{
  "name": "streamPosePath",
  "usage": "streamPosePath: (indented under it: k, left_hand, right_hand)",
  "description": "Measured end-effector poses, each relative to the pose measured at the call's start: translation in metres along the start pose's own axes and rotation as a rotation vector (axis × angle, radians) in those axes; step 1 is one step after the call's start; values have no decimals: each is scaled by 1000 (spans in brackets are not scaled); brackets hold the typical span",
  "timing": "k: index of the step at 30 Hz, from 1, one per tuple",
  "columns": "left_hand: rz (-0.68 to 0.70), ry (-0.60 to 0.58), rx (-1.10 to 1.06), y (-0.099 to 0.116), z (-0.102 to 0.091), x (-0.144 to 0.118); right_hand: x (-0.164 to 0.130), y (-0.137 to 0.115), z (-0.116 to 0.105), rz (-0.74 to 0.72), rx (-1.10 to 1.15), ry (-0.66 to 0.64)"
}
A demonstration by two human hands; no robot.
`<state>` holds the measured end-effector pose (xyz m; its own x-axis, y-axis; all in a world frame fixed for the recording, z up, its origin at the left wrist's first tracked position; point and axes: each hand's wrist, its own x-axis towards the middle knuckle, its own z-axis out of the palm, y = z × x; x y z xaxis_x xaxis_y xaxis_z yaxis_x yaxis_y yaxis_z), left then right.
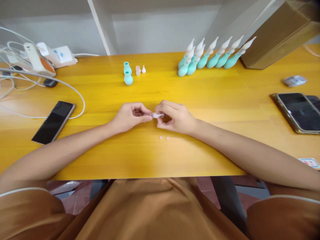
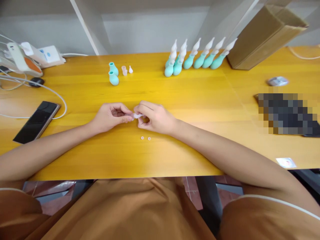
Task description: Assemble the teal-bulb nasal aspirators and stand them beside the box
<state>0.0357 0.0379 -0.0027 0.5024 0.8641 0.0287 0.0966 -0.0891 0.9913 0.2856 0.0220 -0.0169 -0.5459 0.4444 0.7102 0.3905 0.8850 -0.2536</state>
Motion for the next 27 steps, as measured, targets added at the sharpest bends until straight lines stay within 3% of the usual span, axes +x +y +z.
streamPosePath:
  k: [10,18,27]
  left_hand:
    - [9,-17,-23,2,-5,1]
    - [60,-45,14,0,-6,0]
    - [397,124,232,3,3,-7]
  right_hand:
    - [3,0,1,37,214,55]
    - [2,-2,1,33,237,54]
    - [5,4,-3,2,198,30]
